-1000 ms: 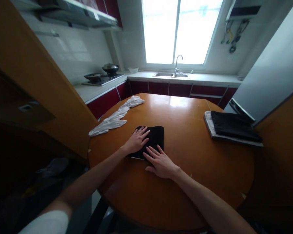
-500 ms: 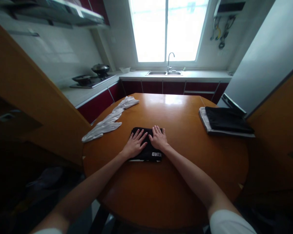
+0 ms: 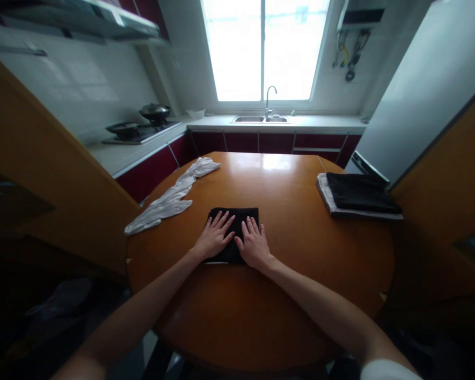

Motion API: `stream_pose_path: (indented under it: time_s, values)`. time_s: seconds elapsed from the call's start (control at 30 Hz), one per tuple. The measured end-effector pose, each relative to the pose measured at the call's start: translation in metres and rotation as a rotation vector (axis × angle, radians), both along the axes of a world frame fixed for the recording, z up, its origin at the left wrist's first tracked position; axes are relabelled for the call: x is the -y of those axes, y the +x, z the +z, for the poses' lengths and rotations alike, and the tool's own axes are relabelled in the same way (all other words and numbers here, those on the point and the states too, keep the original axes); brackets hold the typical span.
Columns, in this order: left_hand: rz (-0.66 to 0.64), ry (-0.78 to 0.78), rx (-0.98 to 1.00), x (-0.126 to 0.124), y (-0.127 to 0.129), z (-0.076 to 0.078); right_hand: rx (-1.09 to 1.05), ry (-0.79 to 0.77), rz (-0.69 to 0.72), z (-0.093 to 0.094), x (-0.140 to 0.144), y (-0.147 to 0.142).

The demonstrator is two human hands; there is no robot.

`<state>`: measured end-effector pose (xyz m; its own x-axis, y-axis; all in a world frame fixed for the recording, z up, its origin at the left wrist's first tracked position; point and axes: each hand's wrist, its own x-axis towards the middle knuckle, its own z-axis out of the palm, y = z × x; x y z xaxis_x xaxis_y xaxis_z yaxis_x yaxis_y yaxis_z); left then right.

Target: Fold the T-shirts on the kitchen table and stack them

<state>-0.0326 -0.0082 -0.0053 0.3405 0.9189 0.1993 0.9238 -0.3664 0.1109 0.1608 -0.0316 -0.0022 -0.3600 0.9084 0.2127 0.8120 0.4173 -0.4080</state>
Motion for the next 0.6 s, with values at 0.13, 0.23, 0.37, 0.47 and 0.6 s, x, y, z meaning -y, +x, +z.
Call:
stream_pose_path:
  time_s: [0.13, 0.23, 0.37, 0.47, 0.6]
  values:
    - [-0.008, -0.052, 0.184, -0.014, -0.019, 0.001, -0.225, -0.103, -0.199, 0.025, -0.020, 0.017]
    - [0.067, 0.024, 0.343, -0.032, -0.049, 0.002, -0.482, -0.494, -0.342, 0.046, -0.041, 0.034]
    - [0.283, 0.076, 0.440, -0.047, -0.083, -0.003, -0.583, -0.805, -0.358, 0.056, -0.058, 0.047]
    - [0.358, 0.055, 0.483, -0.049, -0.090, -0.008, -0.610, -0.894, -0.364, 0.055, -0.062, 0.047]
    - [0.341, 0.061, 0.513, -0.047, -0.085, -0.006, -0.613, -0.958, -0.337, 0.055, -0.065, 0.043]
